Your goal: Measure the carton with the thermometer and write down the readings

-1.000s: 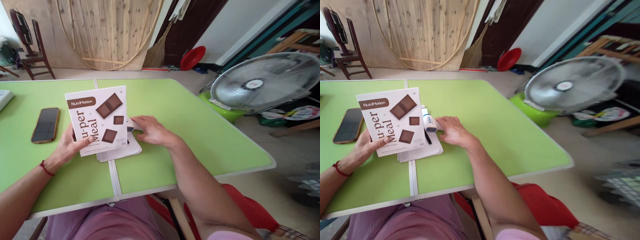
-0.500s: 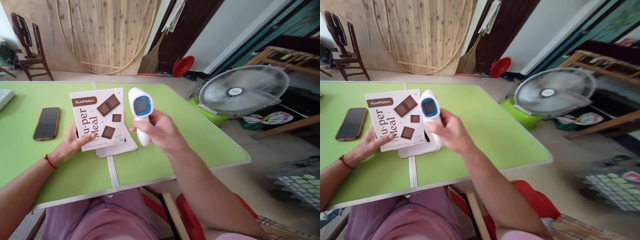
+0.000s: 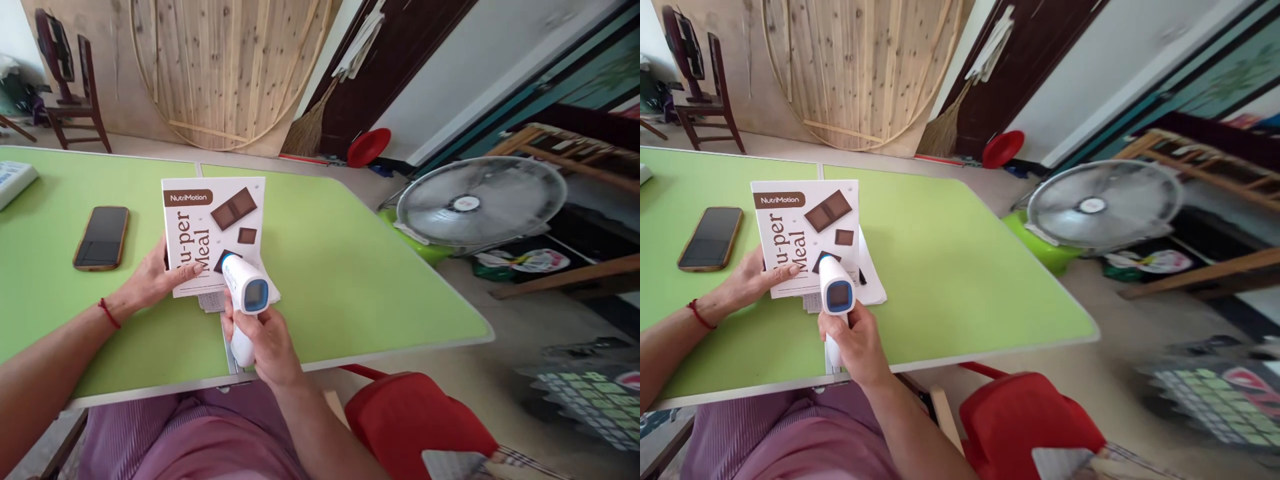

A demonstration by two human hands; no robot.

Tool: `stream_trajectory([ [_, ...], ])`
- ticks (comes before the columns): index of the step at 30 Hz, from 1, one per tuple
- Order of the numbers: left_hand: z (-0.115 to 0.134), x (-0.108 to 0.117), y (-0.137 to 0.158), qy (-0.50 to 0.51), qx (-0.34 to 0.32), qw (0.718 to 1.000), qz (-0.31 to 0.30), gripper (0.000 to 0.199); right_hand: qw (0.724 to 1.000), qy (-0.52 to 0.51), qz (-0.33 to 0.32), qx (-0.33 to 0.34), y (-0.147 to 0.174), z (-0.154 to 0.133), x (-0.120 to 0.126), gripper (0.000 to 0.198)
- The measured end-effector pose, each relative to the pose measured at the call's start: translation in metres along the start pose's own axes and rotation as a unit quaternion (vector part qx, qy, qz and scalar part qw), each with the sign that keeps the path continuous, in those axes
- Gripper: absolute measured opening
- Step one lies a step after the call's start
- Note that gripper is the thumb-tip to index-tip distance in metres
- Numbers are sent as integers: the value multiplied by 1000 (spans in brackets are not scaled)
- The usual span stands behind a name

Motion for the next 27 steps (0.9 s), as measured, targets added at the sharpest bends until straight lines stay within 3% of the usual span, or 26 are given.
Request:
stream_trajectory([
  [19, 3, -1, -1, 13, -15, 1000, -15, 48, 1000, -23, -21, 5, -2, 7, -5, 23],
  [27, 2, -1, 0, 22, -12, 999, -28, 56, 994, -83, -14, -64, 0, -4, -11, 33],
])
Point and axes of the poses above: each hand's wrist, its own y-axis away from the middle knuckle, its own x-axis out of the back of the hand, z = x × y, the point moved 5 cm from there along -y, towards the middle knuckle, and after that the axes turned 2 degrees about z, right-handed, at the moved point
